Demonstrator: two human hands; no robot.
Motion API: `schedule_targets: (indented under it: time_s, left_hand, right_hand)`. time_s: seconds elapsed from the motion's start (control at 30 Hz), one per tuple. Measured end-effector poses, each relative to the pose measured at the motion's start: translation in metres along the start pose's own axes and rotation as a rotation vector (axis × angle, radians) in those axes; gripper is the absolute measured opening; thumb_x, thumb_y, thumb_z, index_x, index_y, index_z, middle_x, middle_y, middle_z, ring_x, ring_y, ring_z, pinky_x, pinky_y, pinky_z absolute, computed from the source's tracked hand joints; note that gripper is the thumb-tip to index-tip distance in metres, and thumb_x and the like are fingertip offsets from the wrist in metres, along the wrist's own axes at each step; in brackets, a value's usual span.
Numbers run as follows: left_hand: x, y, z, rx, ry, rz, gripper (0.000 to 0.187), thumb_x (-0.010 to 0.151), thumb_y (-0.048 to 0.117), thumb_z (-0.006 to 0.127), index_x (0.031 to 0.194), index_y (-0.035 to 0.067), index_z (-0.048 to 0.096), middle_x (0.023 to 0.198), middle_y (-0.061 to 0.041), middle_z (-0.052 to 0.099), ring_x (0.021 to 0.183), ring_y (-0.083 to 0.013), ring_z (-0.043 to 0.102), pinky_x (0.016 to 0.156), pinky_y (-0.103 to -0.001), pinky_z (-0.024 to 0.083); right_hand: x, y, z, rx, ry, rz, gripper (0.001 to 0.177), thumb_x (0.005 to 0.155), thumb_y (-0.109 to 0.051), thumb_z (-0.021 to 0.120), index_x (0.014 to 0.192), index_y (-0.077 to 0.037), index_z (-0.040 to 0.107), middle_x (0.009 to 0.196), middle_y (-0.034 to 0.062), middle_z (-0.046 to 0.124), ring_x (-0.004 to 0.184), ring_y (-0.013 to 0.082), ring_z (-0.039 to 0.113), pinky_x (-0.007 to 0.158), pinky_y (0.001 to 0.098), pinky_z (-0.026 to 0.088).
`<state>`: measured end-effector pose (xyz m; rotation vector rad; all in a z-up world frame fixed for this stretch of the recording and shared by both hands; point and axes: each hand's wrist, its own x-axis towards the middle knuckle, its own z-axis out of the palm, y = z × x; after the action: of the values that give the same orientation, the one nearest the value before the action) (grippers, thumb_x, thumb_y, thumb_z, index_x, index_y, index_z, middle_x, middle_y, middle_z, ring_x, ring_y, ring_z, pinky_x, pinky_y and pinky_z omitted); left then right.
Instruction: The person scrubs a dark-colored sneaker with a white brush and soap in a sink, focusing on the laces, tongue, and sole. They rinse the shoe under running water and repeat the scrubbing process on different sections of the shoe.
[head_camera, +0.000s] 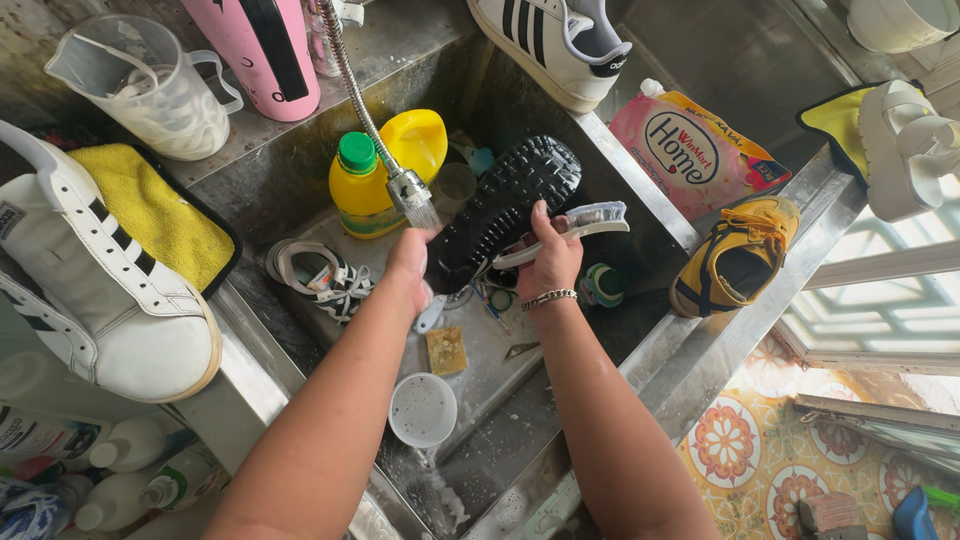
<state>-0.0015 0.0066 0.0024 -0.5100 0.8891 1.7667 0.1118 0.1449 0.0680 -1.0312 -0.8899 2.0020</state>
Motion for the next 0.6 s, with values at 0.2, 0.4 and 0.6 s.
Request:
schedule_targets:
  time_s: [0.2, 0.4, 0.6]
  left_hand:
    - [-0.02, -0.002, 0.011, 0.018, -0.083, 0.0, 0.025, 0.095, 0.028, 0.056, 0.098, 0.01, 0.073, 0.091, -0.006, 0.075, 0.078, -0.0223, 0.072, 0.073, -0.039, 0.058]
    - [-0.051, -0.004, 0.029, 0.112, -0.045, 0.022, 0.028, 0.091, 0.032, 0.055, 0.094, 0.009, 0.072, 0.085, -0.004, 0.074, 0.072, -0.0202, 0.07, 0.067, -0.037, 0.057]
    - [-0.083, -0.003, 0.05, 0.069, -0.185, 0.187, 0.032, 0.095, 0.035, 0.053, 0.104, 0.01, 0.072, 0.092, -0.004, 0.076, 0.077, -0.0155, 0.071, 0.071, -0.031, 0.057]
  right_hand:
    - [-0.008, -0.014, 0.007, -0.014, 0.029, 0.085, 0.028, 0.087, -0.02, 0.078, 0.088, -0.018, 0.05, 0.077, -0.0036, 0.057, 0.067, 0.0154, 0.058, 0.058, 0.0391, 0.051]
    - [-0.011, -0.026, 0.01, 0.076, -0.027, 0.189, 0.016, 0.089, -0.029, 0.071, 0.091, -0.019, 0.059, 0.079, -0.0034, 0.066, 0.073, 0.0153, 0.067, 0.064, 0.0352, 0.052]
    - [-0.008, -0.026, 0.002, 0.145, -0.092, 0.143, 0.018, 0.091, -0.032, 0.075, 0.086, -0.022, 0.061, 0.069, -0.0078, 0.057, 0.063, 0.0102, 0.058, 0.059, 0.0294, 0.047]
